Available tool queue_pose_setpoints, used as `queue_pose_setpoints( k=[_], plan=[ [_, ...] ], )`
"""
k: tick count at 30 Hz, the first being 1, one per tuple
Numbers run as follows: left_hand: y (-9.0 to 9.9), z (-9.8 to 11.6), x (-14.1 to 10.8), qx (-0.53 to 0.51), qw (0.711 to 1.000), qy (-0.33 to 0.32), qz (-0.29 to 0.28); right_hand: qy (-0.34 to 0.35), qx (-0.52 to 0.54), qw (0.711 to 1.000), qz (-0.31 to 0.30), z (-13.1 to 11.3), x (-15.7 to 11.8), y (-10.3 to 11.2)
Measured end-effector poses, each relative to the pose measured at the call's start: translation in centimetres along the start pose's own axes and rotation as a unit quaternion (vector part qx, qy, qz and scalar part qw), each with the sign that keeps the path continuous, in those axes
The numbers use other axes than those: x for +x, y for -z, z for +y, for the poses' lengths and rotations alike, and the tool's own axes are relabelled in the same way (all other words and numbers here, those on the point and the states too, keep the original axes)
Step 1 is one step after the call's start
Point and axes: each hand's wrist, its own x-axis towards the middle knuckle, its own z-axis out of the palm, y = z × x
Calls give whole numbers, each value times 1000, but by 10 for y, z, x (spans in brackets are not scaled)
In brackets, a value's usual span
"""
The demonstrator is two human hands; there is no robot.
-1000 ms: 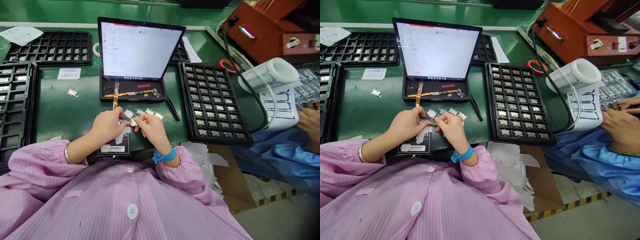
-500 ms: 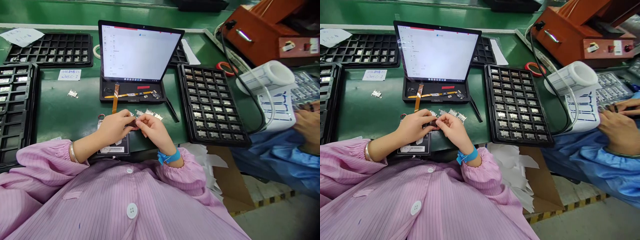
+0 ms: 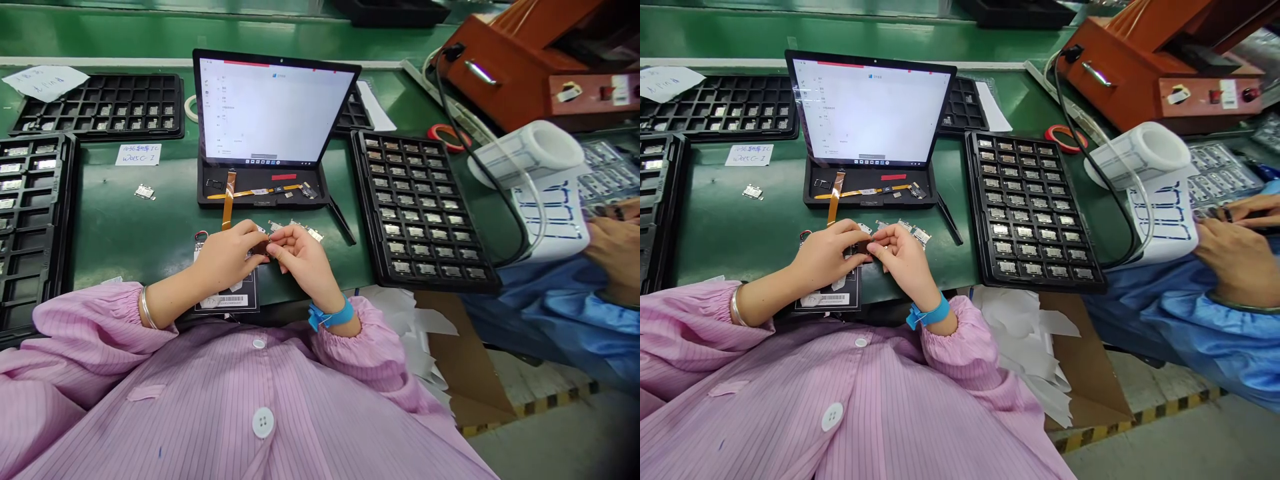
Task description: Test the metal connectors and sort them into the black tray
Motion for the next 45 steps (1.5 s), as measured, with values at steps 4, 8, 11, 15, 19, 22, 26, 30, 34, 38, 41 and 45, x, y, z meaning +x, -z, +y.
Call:
queue_pose_setpoints(
  k=[4,8,11,15,19,22,26,30,34,38,41,45],
  plan=[
    [0,-1,0,5,1000,-2,-15,-5,13,1000,-13,1,0,-1],
    [8,3,-1,-23,1000,6,-6,9,-8,1000,-5,2,-1,-1],
    [19,7,-3,-63,996,63,-24,16,-31,999,4,4,-1,-1],
    [26,7,-3,-65,984,142,-90,21,-62,998,17,6,-1,0],
    [23,5,-1,-47,983,160,-82,31,-80,996,24,7,-2,0],
    [20,5,-2,-42,983,162,-75,31,-84,996,23,8,-3,0],
    [20,6,-3,-37,985,154,-72,30,-83,996,24,9,-2,-1],
    [25,3,-4,-55,985,134,-91,31,-73,994,75,3,-7,-4],
    [31,-2,-4,-89,981,119,-125,-91,51,992,-67,-15,-19,-7],
    [33,-3,-4,-91,979,122,-132,-185,148,955,-177,-28,-25,-5],
    [32,-3,-4,-96,978,126,-134,-189,180,950,-173,-27,-25,-2],
    [32,-3,-4,-99,978,128,-133,-181,195,948,-173,-21,-24,2]
  ],
)
